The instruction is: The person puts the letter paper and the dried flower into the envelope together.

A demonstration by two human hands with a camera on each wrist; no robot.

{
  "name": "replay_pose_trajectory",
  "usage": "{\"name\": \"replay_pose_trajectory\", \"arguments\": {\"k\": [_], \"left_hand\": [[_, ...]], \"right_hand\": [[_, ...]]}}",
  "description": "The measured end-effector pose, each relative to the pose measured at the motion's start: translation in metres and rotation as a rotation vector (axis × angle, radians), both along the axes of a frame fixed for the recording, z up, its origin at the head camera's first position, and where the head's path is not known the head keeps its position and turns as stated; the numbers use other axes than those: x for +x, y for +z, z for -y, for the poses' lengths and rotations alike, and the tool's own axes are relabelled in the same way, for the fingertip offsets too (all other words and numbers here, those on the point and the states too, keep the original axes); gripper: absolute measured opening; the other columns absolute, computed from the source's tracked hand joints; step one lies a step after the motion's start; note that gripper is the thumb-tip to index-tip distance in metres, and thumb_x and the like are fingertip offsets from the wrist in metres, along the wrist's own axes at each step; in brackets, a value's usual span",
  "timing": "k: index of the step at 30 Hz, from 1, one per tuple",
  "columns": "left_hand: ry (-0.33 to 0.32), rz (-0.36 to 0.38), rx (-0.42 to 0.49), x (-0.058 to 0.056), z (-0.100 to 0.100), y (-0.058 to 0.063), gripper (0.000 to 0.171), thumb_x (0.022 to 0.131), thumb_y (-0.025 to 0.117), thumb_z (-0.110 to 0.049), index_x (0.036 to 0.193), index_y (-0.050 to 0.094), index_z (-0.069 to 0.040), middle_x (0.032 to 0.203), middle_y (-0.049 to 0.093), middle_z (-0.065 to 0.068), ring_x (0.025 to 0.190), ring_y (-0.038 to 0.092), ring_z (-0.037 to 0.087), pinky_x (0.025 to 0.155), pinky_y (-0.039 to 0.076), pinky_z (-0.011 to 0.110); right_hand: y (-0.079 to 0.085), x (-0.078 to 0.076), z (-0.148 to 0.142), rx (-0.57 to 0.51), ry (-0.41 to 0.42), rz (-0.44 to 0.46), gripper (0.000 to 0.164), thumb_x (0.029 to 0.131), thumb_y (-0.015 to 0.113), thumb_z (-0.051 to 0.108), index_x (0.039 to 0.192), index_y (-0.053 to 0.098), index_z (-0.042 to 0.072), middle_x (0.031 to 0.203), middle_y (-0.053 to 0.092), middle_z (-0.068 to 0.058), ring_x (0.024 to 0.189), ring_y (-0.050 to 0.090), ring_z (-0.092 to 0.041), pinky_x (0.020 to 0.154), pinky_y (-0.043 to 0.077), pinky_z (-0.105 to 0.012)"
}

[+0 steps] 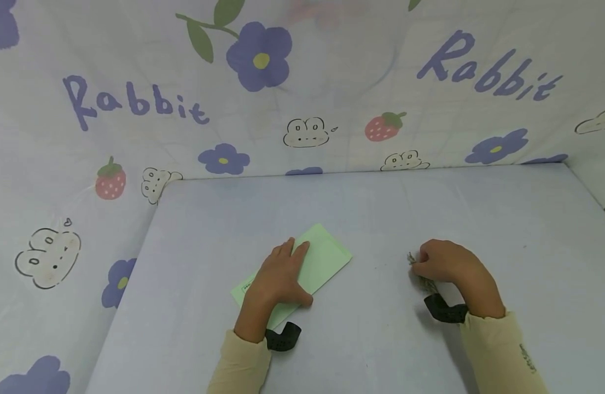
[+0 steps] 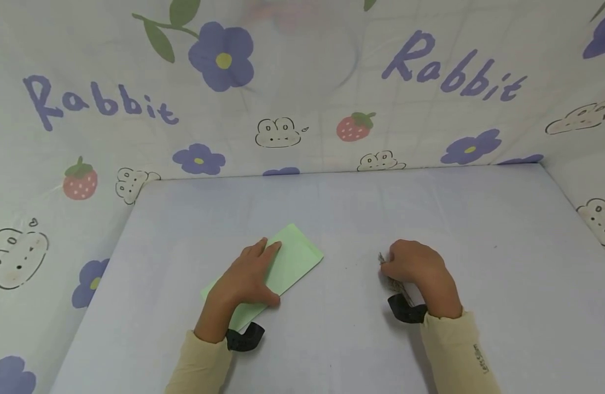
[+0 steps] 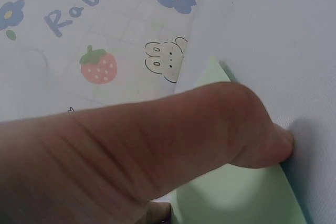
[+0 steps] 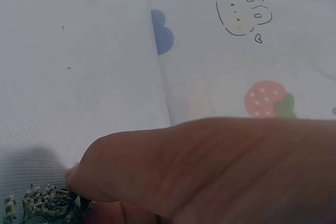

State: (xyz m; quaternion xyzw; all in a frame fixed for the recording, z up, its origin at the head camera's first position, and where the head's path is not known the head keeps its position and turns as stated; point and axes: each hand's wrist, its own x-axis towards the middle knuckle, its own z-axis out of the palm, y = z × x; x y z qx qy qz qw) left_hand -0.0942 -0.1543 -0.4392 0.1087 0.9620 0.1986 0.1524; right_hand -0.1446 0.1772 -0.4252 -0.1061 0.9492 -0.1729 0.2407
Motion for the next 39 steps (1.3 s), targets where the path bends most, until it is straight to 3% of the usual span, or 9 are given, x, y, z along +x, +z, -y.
{"name": "replay_pose_trajectory", "arguments": {"k": [17, 30, 39], "left_hand": [[-0.005, 0.004, 0.003, 0.0, 0.0006, 0.0006, 0.105, 0.069, 0.086, -0.028, 0.157, 0.032, -0.01, 0.161, 0.024, 0.022, 0.147, 0.024, 0.038, 0.115, 0.026, 0.05], [-0.007, 0.006, 0.007, -0.0008, 0.0016, 0.0017, 0.105, 0.068, 0.085, -0.028, 0.157, 0.033, -0.01, 0.161, 0.024, 0.022, 0.147, 0.025, 0.039, 0.115, 0.026, 0.05], [-0.009, 0.012, 0.0, 0.0003, 0.0006, 0.0032, 0.104, 0.069, 0.085, -0.028, 0.157, 0.033, -0.01, 0.16, 0.025, 0.022, 0.147, 0.025, 0.039, 0.115, 0.026, 0.05]], "right_hand": [[0.0035, -0.0036, -0.004, -0.047, -0.002, -0.044, 0.017, 0.09, 0.058, 0.019, 0.085, 0.062, 0.003, 0.077, 0.057, -0.008, 0.069, 0.051, -0.024, 0.058, 0.043, -0.038], [0.0076, -0.0073, -0.0061, -0.254, 0.004, -0.035, 0.015, 0.093, 0.056, 0.016, 0.087, 0.064, 0.005, 0.076, 0.055, -0.001, 0.069, 0.049, -0.019, 0.06, 0.04, -0.034], [0.0096, -0.0074, -0.007, -0.306, -0.02, -0.033, 0.017, 0.095, 0.056, 0.017, 0.09, 0.064, 0.004, 0.075, 0.055, 0.0, 0.069, 0.048, -0.018, 0.061, 0.039, -0.035]]}}
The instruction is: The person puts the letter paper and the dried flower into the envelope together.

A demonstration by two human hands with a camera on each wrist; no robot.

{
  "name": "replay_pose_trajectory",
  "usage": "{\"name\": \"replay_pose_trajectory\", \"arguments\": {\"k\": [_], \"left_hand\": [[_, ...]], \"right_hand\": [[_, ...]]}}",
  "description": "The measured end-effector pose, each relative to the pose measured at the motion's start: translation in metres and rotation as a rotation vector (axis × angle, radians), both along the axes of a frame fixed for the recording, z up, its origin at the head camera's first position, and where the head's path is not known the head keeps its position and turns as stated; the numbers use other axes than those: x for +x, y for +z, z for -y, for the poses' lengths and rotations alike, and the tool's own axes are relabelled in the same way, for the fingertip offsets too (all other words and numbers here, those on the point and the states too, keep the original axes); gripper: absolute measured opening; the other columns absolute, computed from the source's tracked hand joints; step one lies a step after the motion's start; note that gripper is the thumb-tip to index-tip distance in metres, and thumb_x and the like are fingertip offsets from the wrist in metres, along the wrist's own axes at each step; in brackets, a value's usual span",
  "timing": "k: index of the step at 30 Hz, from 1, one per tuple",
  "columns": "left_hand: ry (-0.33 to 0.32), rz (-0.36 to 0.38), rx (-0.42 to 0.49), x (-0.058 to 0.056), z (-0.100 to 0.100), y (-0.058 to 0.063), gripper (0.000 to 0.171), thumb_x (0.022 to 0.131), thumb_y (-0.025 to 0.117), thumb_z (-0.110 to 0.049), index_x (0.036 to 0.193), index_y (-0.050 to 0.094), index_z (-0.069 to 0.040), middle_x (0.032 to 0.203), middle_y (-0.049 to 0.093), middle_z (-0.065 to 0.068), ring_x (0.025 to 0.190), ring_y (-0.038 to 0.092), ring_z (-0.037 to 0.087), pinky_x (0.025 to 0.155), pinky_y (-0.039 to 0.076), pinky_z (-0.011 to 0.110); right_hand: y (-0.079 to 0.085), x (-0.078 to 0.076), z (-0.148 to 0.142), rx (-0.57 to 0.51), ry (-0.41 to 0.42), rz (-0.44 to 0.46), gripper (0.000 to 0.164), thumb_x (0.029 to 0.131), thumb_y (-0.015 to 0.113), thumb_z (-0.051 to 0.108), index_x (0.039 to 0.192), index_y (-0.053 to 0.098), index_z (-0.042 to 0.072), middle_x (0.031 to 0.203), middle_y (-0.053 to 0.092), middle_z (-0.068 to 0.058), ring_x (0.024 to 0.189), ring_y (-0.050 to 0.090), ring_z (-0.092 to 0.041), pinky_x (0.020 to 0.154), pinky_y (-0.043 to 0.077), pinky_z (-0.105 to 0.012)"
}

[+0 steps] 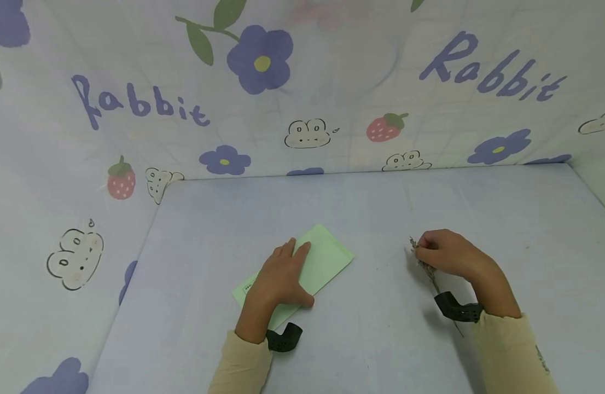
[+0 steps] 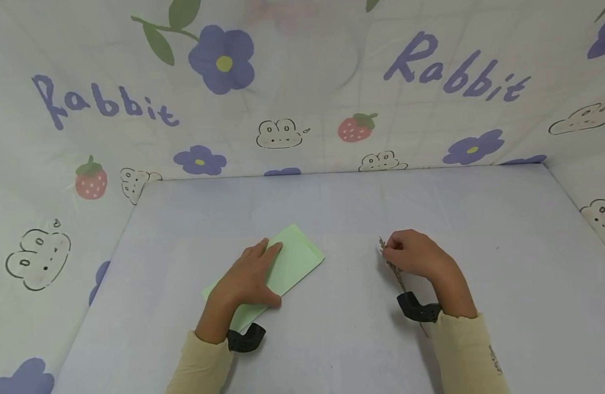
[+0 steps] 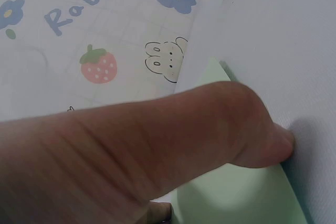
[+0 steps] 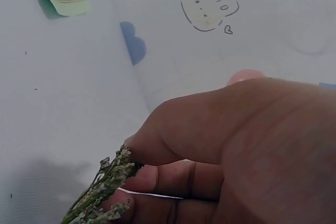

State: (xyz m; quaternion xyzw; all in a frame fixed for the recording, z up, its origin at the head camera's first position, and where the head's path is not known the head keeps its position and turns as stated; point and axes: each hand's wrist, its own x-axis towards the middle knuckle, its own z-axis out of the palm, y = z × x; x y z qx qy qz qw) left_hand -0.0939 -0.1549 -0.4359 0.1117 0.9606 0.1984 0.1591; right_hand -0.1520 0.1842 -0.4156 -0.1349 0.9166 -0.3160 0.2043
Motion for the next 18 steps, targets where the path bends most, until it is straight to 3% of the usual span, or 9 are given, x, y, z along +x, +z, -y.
{"name": "replay_pose_trajectory", "arguments": {"k": [6, 12, 18], "left_hand": [[0.0, -0.005, 0.003, 0.0, -0.0001, -0.0011, 0.104, 0.069, 0.085, -0.028, 0.157, 0.034, -0.009, 0.16, 0.025, 0.023, 0.146, 0.025, 0.039, 0.115, 0.026, 0.05], [0.001, -0.007, -0.004, -0.0004, 0.0002, -0.0016, 0.104, 0.07, 0.085, -0.028, 0.157, 0.032, -0.01, 0.161, 0.024, 0.022, 0.147, 0.025, 0.038, 0.116, 0.026, 0.049], [0.002, -0.007, 0.001, -0.0009, 0.0002, -0.0009, 0.104, 0.069, 0.085, -0.028, 0.157, 0.033, -0.01, 0.16, 0.025, 0.022, 0.146, 0.025, 0.039, 0.115, 0.027, 0.05]], "right_hand": [[0.0014, 0.0005, -0.0012, -0.041, -0.01, 0.008, 0.02, 0.098, 0.056, 0.018, 0.095, 0.064, 0.001, 0.079, 0.059, -0.001, 0.072, 0.05, -0.019, 0.062, 0.041, -0.035], [0.0026, -0.001, -0.0047, -0.156, -0.047, 0.036, 0.022, 0.102, 0.056, 0.019, 0.102, 0.064, -0.002, 0.083, 0.064, -0.005, 0.076, 0.058, -0.021, 0.065, 0.048, -0.035], [-0.0006, -0.0024, -0.0087, -0.207, -0.068, 0.007, 0.024, 0.103, 0.056, 0.021, 0.104, 0.064, -0.002, 0.083, 0.064, -0.005, 0.078, 0.057, -0.021, 0.065, 0.047, -0.033]]}}
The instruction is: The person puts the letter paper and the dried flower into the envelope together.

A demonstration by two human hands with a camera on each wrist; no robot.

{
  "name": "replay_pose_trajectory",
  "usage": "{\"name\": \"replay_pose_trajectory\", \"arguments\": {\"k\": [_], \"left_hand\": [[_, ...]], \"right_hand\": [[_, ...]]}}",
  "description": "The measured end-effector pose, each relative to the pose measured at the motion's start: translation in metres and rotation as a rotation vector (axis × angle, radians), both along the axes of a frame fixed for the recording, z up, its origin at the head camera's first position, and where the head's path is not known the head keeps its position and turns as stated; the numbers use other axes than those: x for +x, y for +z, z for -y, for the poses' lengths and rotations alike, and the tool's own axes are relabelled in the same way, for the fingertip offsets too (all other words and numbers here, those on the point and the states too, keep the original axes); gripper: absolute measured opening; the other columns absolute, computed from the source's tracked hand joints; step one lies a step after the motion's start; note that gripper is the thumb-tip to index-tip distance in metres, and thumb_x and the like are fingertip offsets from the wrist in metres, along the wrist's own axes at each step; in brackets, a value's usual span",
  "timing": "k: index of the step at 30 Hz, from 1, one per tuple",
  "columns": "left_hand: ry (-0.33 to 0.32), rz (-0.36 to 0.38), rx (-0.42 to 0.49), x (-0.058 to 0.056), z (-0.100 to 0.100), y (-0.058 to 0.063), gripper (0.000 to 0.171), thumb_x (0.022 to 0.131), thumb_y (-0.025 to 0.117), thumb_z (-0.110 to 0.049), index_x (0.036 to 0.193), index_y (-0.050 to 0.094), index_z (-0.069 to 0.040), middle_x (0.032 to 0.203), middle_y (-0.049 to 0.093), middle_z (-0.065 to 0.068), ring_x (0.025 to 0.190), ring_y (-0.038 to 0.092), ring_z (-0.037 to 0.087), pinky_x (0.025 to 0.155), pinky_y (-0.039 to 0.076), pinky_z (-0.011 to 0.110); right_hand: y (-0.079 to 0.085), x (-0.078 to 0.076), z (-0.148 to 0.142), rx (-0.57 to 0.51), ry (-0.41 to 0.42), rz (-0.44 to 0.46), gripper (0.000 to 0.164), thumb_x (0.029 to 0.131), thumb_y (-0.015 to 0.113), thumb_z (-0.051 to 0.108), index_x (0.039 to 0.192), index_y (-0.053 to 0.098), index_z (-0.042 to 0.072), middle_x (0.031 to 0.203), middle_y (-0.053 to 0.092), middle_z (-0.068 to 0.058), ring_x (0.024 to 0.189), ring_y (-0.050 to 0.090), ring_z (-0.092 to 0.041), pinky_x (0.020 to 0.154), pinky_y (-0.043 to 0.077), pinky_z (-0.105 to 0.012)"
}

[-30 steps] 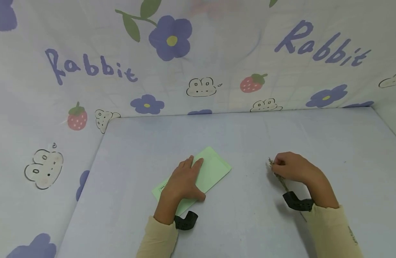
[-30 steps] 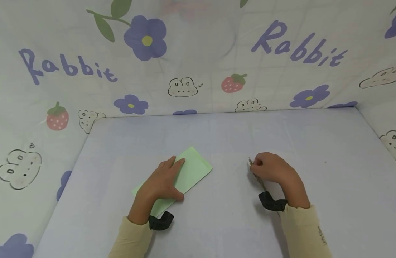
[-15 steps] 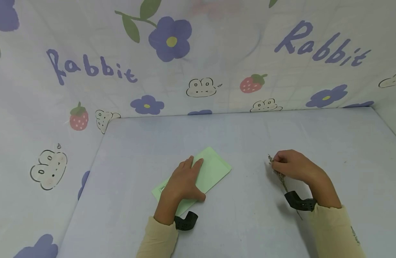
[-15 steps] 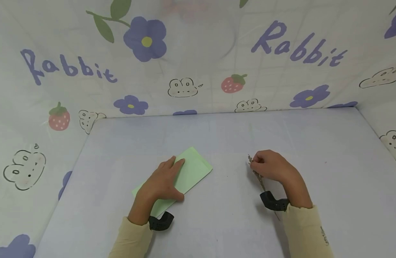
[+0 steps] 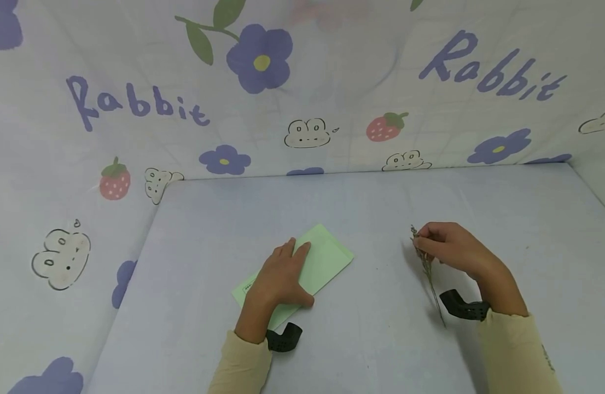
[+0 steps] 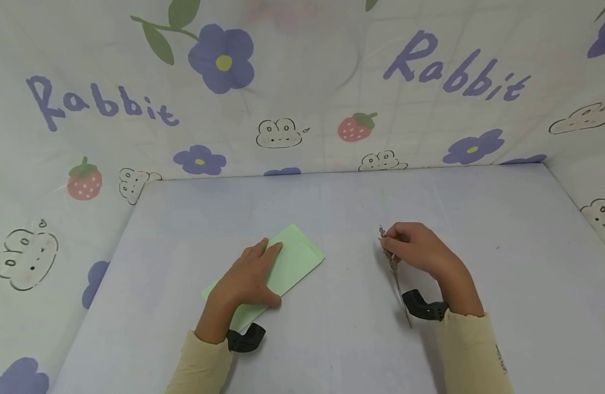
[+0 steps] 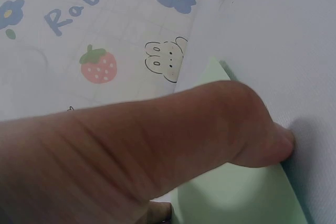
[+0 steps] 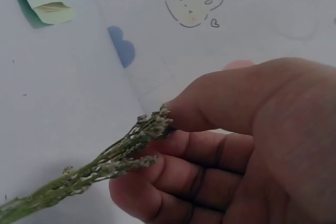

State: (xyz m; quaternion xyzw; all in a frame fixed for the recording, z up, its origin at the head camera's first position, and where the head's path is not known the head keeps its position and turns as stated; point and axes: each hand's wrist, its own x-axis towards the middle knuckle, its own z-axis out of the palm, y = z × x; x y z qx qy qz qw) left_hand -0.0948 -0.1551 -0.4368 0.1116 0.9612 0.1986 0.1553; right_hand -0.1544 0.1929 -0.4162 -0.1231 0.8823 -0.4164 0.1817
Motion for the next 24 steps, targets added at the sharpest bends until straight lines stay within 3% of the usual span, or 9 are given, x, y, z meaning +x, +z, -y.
{"name": "replay_pose_trajectory", "arguments": {"k": [12, 24], "left_hand": [[0.0, 0.0, -0.005, 0.0, 0.001, -0.001, 0.104, 0.069, 0.085, -0.029, 0.157, 0.033, -0.01, 0.161, 0.025, 0.022, 0.147, 0.025, 0.038, 0.116, 0.026, 0.049], [-0.006, -0.008, -0.016, 0.0, 0.001, -0.003, 0.105, 0.068, 0.085, -0.03, 0.157, 0.033, -0.01, 0.161, 0.025, 0.022, 0.146, 0.025, 0.038, 0.115, 0.027, 0.049]], "right_hand": [[-0.007, -0.003, -0.001, -0.108, -0.076, 0.0, 0.03, 0.104, 0.055, 0.022, 0.115, 0.062, -0.005, 0.092, 0.062, -0.007, 0.077, 0.056, -0.025, 0.067, 0.048, -0.036], [-0.017, -0.009, 0.004, -0.298, -0.197, 0.026, 0.035, 0.104, 0.054, 0.021, 0.118, 0.057, -0.012, 0.093, 0.064, -0.001, 0.077, 0.058, -0.015, 0.068, 0.052, -0.029]]}}
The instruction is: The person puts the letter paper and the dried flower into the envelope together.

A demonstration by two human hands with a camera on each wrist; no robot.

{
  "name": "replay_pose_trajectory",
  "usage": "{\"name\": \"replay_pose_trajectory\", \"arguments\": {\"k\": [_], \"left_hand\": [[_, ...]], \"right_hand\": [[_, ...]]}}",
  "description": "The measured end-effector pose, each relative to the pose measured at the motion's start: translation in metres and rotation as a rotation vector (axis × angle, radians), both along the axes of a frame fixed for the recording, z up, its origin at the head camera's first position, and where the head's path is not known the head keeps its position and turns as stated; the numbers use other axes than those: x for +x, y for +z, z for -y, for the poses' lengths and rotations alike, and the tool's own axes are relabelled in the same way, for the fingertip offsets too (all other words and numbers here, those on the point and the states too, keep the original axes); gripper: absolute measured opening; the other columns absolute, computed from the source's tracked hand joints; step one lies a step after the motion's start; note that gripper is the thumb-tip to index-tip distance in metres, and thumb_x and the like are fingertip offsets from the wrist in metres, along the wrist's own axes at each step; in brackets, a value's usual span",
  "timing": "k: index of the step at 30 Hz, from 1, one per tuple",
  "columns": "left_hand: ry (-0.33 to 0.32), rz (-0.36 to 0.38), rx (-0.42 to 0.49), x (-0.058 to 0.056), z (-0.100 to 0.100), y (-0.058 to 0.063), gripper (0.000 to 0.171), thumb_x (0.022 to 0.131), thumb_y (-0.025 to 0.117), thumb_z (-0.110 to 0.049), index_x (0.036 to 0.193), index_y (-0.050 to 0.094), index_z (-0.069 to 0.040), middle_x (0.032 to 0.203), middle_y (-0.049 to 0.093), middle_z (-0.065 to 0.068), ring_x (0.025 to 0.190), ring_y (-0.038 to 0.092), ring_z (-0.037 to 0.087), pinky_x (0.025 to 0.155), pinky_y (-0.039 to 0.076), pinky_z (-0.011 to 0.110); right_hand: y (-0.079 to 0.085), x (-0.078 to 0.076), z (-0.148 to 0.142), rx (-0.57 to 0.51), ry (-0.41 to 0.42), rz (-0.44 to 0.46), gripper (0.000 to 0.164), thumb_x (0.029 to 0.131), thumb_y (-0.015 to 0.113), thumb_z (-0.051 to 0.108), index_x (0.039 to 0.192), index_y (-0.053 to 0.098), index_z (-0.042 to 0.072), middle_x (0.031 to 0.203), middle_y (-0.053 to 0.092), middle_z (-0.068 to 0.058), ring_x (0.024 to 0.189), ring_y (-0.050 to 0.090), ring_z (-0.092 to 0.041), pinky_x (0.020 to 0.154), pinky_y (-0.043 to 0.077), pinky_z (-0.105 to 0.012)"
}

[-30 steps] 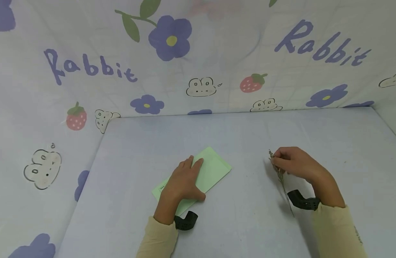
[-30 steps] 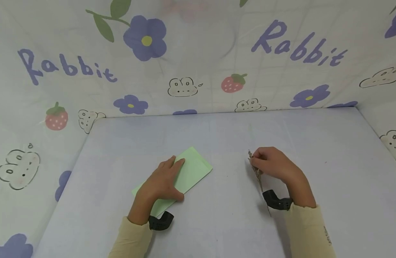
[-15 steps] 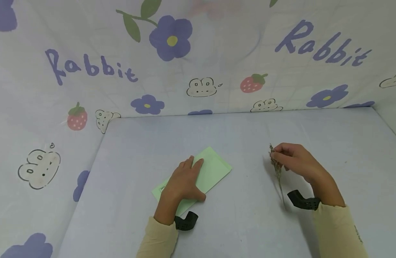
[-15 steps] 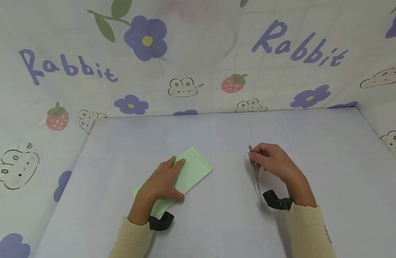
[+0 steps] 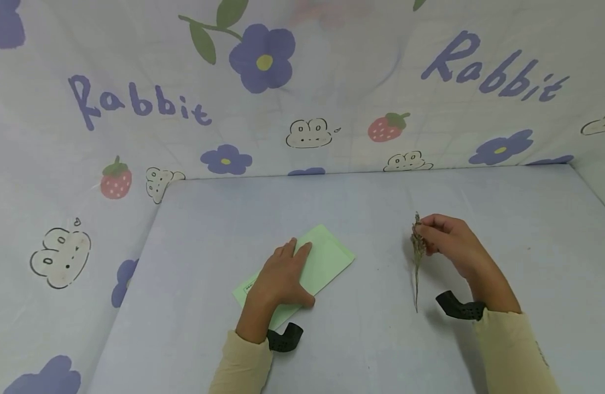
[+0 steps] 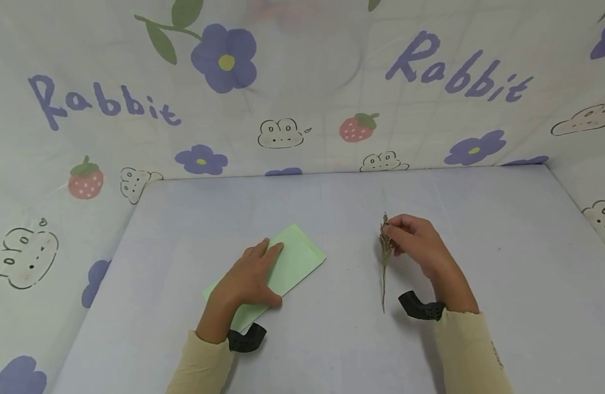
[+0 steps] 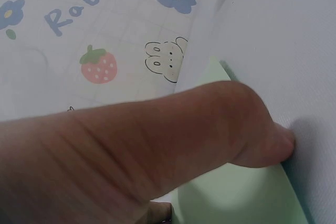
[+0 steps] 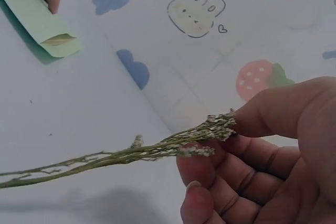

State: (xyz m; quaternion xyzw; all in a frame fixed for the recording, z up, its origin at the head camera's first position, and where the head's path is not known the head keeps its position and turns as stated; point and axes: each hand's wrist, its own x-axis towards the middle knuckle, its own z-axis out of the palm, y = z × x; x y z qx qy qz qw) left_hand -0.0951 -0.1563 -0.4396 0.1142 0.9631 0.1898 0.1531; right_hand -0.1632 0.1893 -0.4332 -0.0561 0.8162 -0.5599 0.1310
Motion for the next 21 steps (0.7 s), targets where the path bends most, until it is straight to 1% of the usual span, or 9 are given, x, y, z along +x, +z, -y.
{"name": "replay_pose_trajectory", "arguments": {"k": [5, 8, 13, 15, 17, 21], "left_hand": [[0.003, 0.007, 0.004, 0.0, 0.0, 0.002, 0.105, 0.069, 0.085, -0.03, 0.157, 0.033, -0.011, 0.161, 0.024, 0.021, 0.147, 0.025, 0.038, 0.115, 0.027, 0.049], [0.005, 0.01, 0.004, 0.0, 0.0, 0.003, 0.105, 0.069, 0.085, -0.03, 0.157, 0.033, -0.011, 0.161, 0.024, 0.021, 0.147, 0.024, 0.038, 0.116, 0.026, 0.049], [0.005, 0.007, 0.002, 0.0, 0.0, 0.003, 0.105, 0.069, 0.085, -0.03, 0.157, 0.033, -0.011, 0.161, 0.024, 0.021, 0.147, 0.025, 0.038, 0.116, 0.026, 0.049], [0.004, 0.004, -0.001, 0.0, 0.0, 0.003, 0.104, 0.069, 0.085, -0.03, 0.157, 0.033, -0.011, 0.161, 0.025, 0.021, 0.147, 0.025, 0.038, 0.115, 0.027, 0.049], [0.003, 0.004, -0.004, 0.0, 0.0, 0.003, 0.104, 0.069, 0.084, -0.03, 0.157, 0.033, -0.011, 0.161, 0.025, 0.021, 0.147, 0.025, 0.038, 0.115, 0.027, 0.049], [0.003, 0.006, 0.002, 0.0, 0.0, 0.003, 0.104, 0.069, 0.084, -0.03, 0.157, 0.033, -0.011, 0.161, 0.025, 0.021, 0.147, 0.025, 0.038, 0.115, 0.027, 0.049]], "right_hand": [[-0.001, -0.001, 0.001, -0.058, -0.044, 0.02, 0.036, 0.104, 0.055, 0.021, 0.119, 0.055, -0.011, 0.093, 0.063, 0.001, 0.076, 0.059, -0.015, 0.069, 0.053, -0.028], [-0.002, -0.001, 0.001, -0.124, -0.077, 0.028, 0.033, 0.104, 0.056, 0.022, 0.118, 0.057, -0.008, 0.094, 0.064, 0.002, 0.078, 0.06, -0.014, 0.07, 0.054, -0.027], [-0.006, -0.001, 0.005, -0.373, -0.135, 0.061, 0.016, 0.1, 0.063, 0.018, 0.106, 0.064, 0.002, 0.091, 0.065, 0.002, 0.078, 0.061, -0.012, 0.068, 0.054, -0.025], [-0.008, -0.001, 0.007, -0.464, -0.159, 0.076, 0.012, 0.099, 0.065, 0.016, 0.103, 0.066, 0.005, 0.091, 0.065, 0.001, 0.077, 0.061, -0.012, 0.068, 0.055, -0.025], [-0.01, -0.001, 0.009, -0.515, -0.185, 0.086, 0.011, 0.098, 0.066, 0.016, 0.102, 0.066, 0.006, 0.091, 0.065, 0.0, 0.076, 0.062, -0.012, 0.068, 0.055, -0.025], [-0.013, -0.001, 0.012, -0.581, -0.263, 0.117, 0.012, 0.098, 0.067, 0.017, 0.103, 0.065, 0.006, 0.092, 0.065, -0.001, 0.078, 0.063, -0.013, 0.068, 0.056, -0.025]]}}
